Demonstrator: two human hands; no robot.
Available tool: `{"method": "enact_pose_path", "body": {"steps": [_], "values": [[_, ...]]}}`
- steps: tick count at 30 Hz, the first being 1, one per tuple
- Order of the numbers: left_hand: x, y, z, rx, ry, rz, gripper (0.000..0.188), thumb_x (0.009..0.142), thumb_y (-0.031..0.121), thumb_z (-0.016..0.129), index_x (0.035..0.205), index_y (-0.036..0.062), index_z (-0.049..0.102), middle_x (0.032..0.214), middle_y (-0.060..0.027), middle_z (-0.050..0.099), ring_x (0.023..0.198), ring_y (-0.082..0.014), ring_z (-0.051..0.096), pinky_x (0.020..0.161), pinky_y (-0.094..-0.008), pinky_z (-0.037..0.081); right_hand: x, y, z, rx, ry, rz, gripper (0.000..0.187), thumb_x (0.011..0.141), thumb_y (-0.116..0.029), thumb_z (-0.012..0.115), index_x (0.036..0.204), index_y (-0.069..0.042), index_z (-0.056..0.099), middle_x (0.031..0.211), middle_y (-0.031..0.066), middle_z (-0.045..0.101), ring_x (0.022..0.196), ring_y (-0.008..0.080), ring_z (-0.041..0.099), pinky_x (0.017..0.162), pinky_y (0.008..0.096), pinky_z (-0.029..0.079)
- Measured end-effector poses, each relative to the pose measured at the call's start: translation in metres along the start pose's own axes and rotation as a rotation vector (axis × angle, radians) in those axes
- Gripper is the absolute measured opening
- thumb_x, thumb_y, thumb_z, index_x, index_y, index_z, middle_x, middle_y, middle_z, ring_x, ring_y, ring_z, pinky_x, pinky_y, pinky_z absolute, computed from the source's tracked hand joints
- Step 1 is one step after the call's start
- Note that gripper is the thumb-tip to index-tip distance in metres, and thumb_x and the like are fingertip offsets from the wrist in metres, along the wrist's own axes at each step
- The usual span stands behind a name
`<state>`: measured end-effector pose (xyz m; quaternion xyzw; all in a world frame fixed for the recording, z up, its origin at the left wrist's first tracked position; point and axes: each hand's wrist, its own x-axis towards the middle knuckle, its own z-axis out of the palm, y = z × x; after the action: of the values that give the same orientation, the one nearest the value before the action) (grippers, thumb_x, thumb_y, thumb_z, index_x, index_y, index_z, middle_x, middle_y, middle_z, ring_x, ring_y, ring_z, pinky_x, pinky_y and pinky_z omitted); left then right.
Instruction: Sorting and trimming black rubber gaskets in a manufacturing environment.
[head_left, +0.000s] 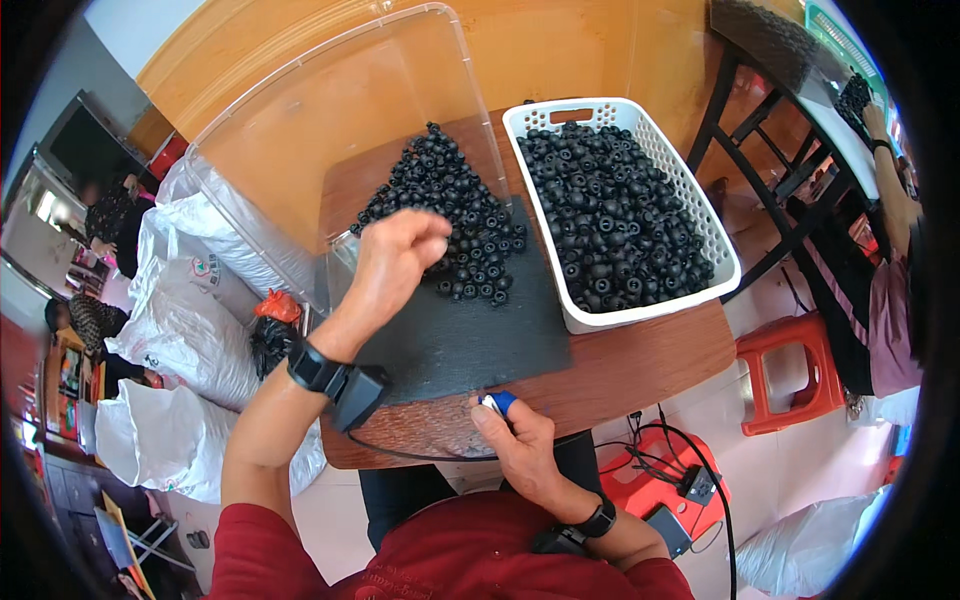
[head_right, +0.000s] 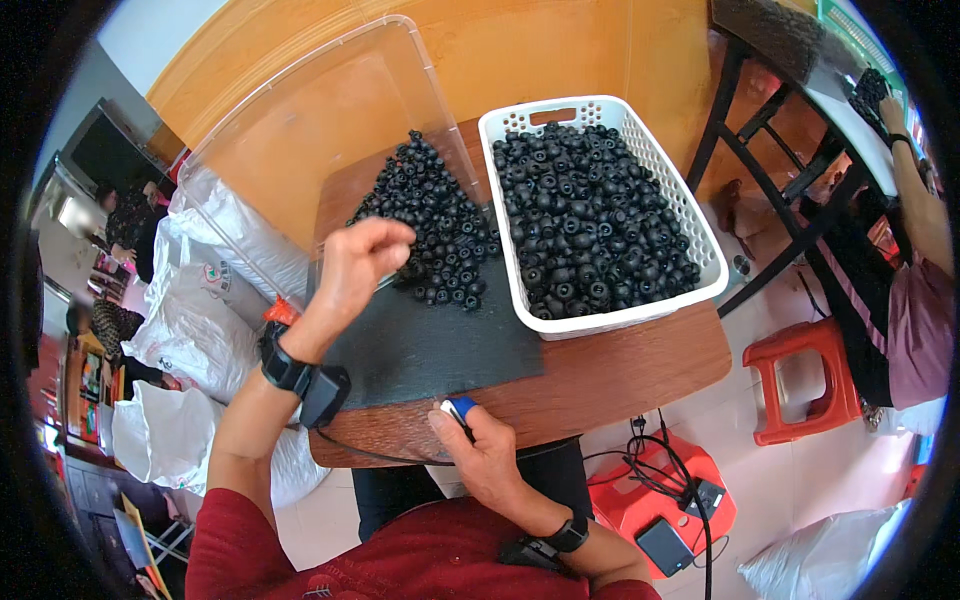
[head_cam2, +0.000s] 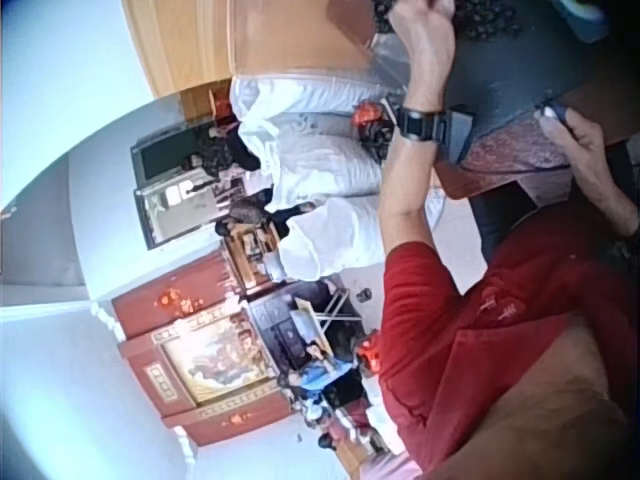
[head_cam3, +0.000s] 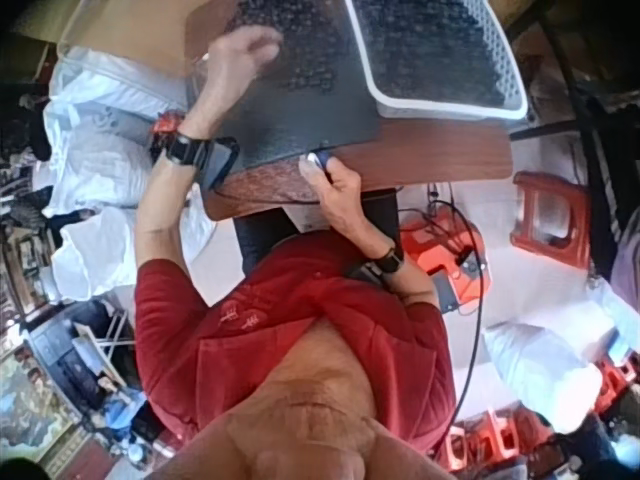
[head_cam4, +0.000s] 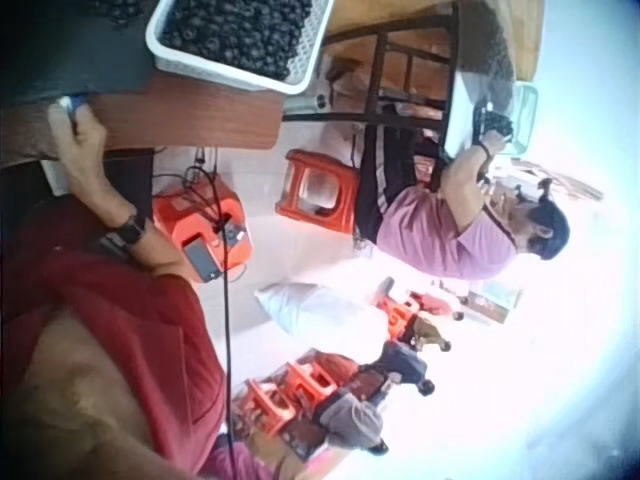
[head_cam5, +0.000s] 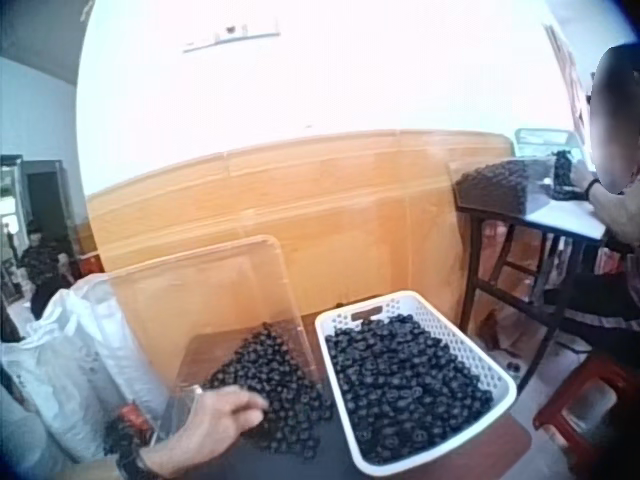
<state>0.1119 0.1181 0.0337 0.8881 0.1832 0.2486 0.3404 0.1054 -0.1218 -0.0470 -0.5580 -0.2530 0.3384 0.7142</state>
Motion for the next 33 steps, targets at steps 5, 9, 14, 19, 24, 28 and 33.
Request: {"method": "enact_pose_path", "body": {"steps": [5,9,14,19,24,28,33], "values": [[-0.042,-0.024,0.015,0.152,-0.029,0.064,0.021,0.075,0.001,0.067,0.095,0.0047,0.068,0.077,-0.0062,0.060,0.072,-0.0172,0.060,0.066,-0.0288,0.048,-0.002,0.000,0.002,-0.035,0.012,-0.031,0.017,0.091,-0.015,0.061,0.094,0.001,0.062,0.069,-0.0004,0.054,0.066,0.0044,0.046,0.056,0.0237,0.041],[-0.045,-0.037,0.030,0.307,-0.006,0.120,0.018,0.074,0.003,0.069,0.091,0.0064,0.068,0.072,-0.0081,0.057,0.069,-0.0237,0.058,0.065,-0.0337,0.047,-0.003,0.000,0.001,-0.056,0.005,-0.009,0.018,0.091,-0.016,0.061,0.094,0.001,0.062,0.069,-0.0007,0.054,0.066,0.0045,0.046,0.056,0.0237,0.040],[-0.043,-0.048,0.034,0.321,0.020,0.124,0.015,0.073,0.004,0.069,0.088,0.0058,0.068,0.072,-0.0093,0.056,0.070,-0.0254,0.059,0.064,-0.0353,0.047,-0.003,0.002,0.003,-0.034,0.018,0.003,0.019,0.091,-0.018,0.061,0.092,0.001,0.062,0.068,-0.0008,0.054,0.066,0.0047,0.045,0.055,0.0240,0.040],[-0.044,-0.047,0.033,0.323,0.015,0.091,0.012,0.072,0.006,0.070,0.083,0.0039,0.066,0.073,-0.0106,0.057,0.072,-0.0272,0.060,0.065,-0.0367,0.047,-0.002,0.001,0.003,-0.041,0.015,-0.017,0.020,0.092,-0.018,0.060,0.088,0.001,0.060,0.068,0.0001,0.053,0.065,0.0050,0.044,0.055,0.0241,0.040],[-0.049,-0.035,0.033,0.419,0.028,0.182,0.017,0.070,0.005,0.071,0.084,0.0026,0.064,0.073,-0.0100,0.055,0.075,-0.0280,0.059,0.067,-0.0365,0.047,-0.001,-0.001,0.001,-0.089,0.002,-0.013,0.021,0.092,-0.019,0.060,0.089,0.001,0.061,0.067,-0.0001,0.051,0.064,0.0050,0.044,0.055,0.0241,0.039],[-0.056,-0.035,0.036,0.406,0.033,0.233,0.020,0.067,0.003,0.071,0.085,0.0033,0.063,0.073,-0.0097,0.055,0.076,-0.0302,0.057,0.069,-0.0368,0.046,-0.003,-0.002,0.002,-0.081,0.016,-0.012,0.022,0.094,-0.020,0.058,0.092,0.002,0.061,0.067,-0.0009,0.051,0.064,0.0048,0.043,0.054,0.0236,0.039],[-0.076,-0.036,0.026,0.014,-0.032,0.022,0.019,0.073,0.005,0.071,0.091,0.0031,0.063,0.076,-0.0043,0.058,0.073,-0.0187,0.058,0.067,-0.0292,0.046,-0.003,-0.004,0.002,-0.015,0.014,-0.006,0.025,0.097,-0.020,0.052,0.098,0.003,0.062,0.067,-0.0031,0.048,0.062,0.0039,0.041,0.054,0.0216,0.036]]}}
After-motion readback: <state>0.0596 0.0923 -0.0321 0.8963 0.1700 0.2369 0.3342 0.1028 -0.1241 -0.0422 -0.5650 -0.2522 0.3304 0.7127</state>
